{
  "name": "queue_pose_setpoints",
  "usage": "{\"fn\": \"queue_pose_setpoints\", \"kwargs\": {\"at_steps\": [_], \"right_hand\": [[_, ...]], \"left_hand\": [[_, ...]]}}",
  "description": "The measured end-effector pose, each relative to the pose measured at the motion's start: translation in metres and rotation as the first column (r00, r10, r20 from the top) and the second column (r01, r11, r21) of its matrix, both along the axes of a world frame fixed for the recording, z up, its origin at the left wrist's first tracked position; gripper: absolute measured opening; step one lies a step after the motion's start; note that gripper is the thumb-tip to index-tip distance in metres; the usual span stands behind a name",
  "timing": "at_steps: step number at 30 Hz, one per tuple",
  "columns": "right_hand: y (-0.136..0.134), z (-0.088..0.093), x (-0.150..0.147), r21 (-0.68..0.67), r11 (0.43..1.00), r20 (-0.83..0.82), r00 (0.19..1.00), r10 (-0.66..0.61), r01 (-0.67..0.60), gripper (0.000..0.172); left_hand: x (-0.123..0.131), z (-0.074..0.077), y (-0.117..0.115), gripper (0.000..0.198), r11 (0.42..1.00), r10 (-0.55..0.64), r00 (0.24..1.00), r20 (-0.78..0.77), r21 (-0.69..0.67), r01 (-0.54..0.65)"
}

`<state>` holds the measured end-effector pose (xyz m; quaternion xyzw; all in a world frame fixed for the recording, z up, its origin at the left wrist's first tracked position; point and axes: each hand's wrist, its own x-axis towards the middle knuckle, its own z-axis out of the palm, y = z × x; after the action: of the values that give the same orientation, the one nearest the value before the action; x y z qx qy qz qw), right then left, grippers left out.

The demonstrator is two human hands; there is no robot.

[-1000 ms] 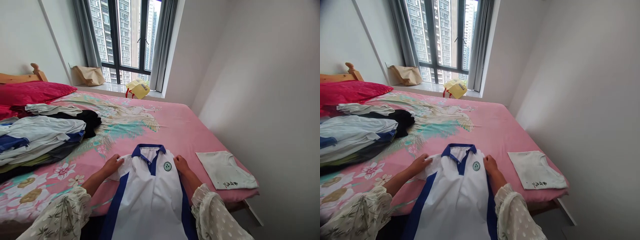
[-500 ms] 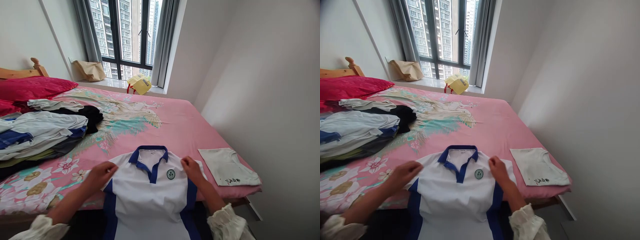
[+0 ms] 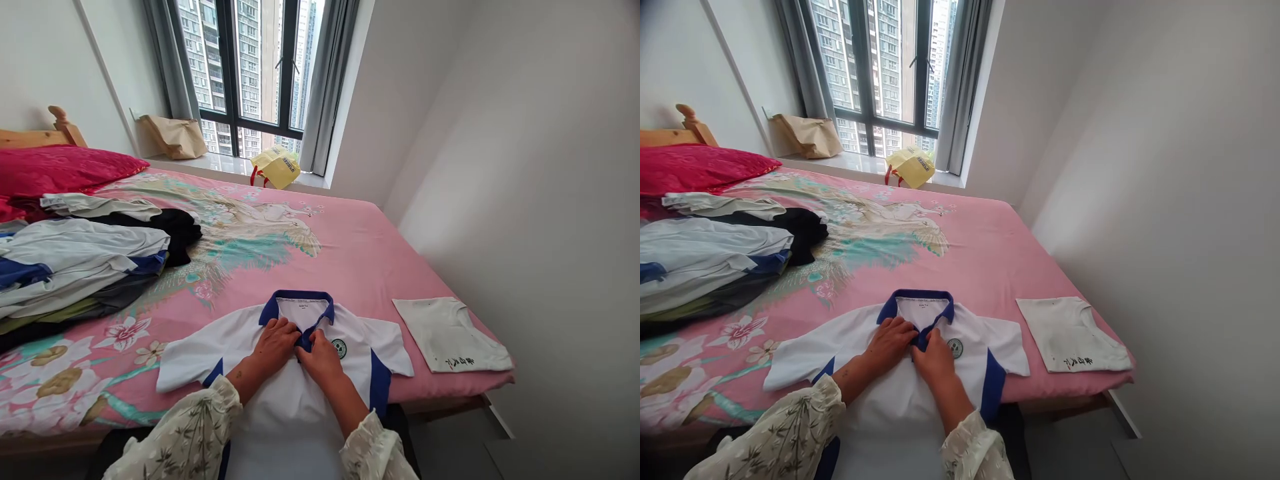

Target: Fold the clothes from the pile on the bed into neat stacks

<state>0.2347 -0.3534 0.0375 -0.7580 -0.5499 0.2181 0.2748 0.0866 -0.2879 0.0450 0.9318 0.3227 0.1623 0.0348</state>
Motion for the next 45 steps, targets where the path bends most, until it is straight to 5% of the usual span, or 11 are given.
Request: {"fn": "queue_pose_setpoints", "kwargs": {"at_steps": [5,13,19,25,30,35,45], "right_hand": [[0.002,0.000,-0.003,-0.040,0.999,0.054,0.998,-0.028,0.030,0.019],[0.016,0.012,-0.007,-0.145,0.987,0.173,0.984,-0.046,0.072,0.048],[0.021,0.014,-0.004,-0.184,0.979,0.201,0.978,-0.053,0.091,0.028],[0.001,-0.006,0.008,0.039,0.996,-0.098,0.992,-0.079,0.083,0.014],[0.001,-0.004,0.007,0.176,0.979,-0.307,0.951,-0.048,0.106,0.013],[0.008,-0.005,-0.001,0.065,0.991,-0.556,0.829,-0.062,0.117,0.017],[0.005,-0.011,0.009,0.012,0.999,-0.763,0.646,-0.023,0.049,0.030]], "left_hand": [[0.002,-0.013,-0.011,0.035,0.988,0.098,0.986,0.136,0.103,-0.112],[-0.005,-0.024,-0.019,0.018,0.973,0.227,0.890,0.396,-0.127,-0.192],[0.010,-0.015,-0.011,0.035,0.942,0.266,0.884,0.384,-0.299,-0.154],[0.023,-0.015,-0.009,0.039,0.918,0.291,0.879,0.377,-0.368,-0.146],[0.025,-0.011,-0.006,0.039,0.872,0.345,0.856,0.385,-0.468,-0.142],[0.025,-0.011,-0.006,0.028,0.812,0.408,0.811,0.419,-0.572,-0.113],[0.026,-0.008,-0.002,0.008,0.714,0.461,0.725,0.512,-0.699,0.040]]}}
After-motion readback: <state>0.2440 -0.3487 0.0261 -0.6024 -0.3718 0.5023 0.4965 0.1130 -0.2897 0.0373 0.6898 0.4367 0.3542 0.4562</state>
